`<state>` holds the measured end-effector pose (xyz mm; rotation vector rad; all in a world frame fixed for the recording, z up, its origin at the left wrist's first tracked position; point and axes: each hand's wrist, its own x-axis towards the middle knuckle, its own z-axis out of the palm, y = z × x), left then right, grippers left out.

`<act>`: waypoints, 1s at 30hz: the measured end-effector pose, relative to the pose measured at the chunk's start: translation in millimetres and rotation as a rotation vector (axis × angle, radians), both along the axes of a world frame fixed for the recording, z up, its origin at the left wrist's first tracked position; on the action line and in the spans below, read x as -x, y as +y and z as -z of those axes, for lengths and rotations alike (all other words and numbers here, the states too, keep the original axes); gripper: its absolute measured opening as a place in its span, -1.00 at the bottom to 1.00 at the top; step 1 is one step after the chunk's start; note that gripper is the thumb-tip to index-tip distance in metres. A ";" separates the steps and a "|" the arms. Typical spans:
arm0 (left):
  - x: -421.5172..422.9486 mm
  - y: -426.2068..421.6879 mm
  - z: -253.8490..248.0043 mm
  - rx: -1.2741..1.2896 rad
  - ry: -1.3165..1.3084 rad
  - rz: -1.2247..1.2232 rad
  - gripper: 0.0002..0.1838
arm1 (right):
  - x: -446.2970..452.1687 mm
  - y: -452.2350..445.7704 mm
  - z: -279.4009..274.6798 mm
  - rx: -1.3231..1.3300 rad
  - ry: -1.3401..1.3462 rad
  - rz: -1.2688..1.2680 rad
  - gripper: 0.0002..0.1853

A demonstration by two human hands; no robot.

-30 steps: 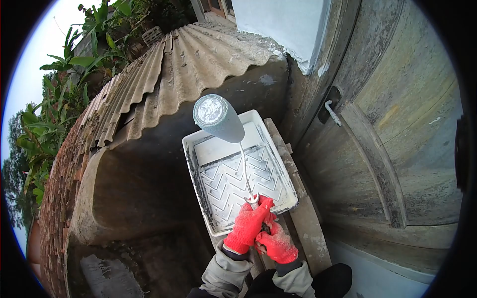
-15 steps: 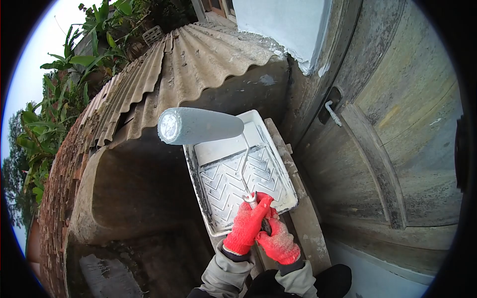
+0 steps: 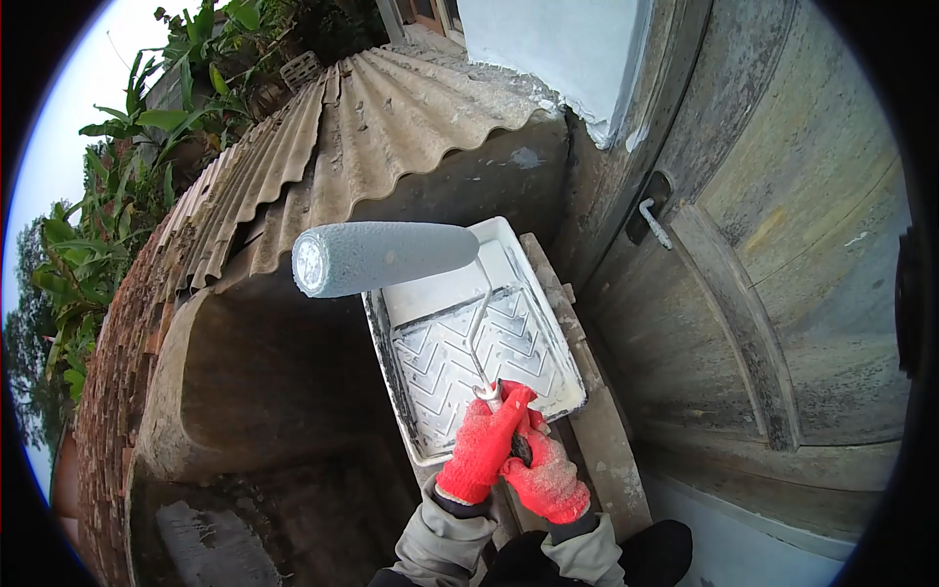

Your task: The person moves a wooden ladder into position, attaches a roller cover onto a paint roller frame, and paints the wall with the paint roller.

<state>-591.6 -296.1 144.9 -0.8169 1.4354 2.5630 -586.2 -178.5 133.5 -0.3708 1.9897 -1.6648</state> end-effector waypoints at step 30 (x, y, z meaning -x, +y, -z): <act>-4.6 -2.3 6.1 -0.073 0.135 -0.021 -0.74 | -8.9 -4.0 3.0 -0.114 0.164 -0.021 -0.25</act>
